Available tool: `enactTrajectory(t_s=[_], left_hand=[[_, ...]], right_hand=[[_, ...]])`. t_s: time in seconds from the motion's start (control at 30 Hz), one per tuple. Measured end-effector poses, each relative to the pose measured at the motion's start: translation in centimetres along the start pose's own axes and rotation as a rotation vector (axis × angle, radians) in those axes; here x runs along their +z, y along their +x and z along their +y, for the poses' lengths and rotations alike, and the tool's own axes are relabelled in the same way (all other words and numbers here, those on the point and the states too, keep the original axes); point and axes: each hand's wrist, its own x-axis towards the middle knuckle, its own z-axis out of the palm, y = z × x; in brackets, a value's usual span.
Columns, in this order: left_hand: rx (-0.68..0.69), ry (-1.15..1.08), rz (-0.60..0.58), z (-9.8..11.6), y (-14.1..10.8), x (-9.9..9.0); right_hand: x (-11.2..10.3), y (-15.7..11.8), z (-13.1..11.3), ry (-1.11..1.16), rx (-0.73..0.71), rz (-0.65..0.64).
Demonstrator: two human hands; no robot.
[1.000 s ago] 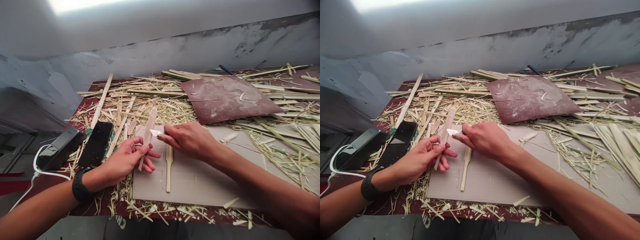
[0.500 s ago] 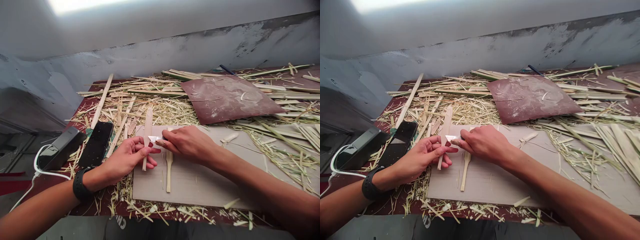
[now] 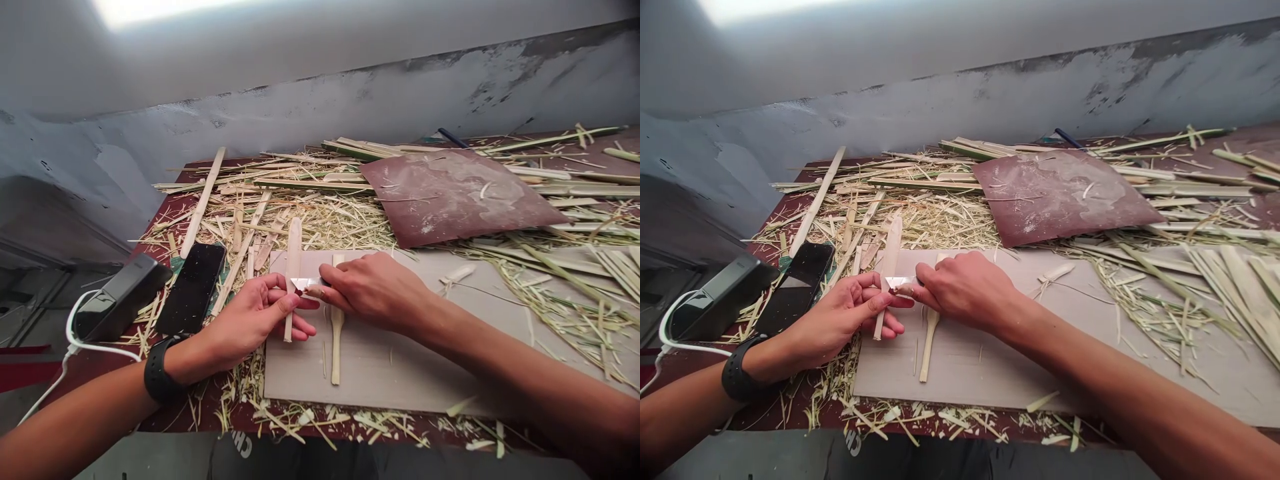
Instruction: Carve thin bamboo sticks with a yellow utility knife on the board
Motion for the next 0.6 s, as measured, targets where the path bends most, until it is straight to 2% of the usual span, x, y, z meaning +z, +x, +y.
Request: enactTrajectory(t_s=[0.47,0.6], left_hand=[[-0.025,-0.016,0.006,0.3,0.0,-0.1],[-0.068,-0.013,-0.058,0.1,-0.4,0.3]], right_hand=[[-0.4,0.1,-0.4,-0.017,0.056,0.024],[-0.2,0.1,0.9,-0.034,0.111,0.052]])
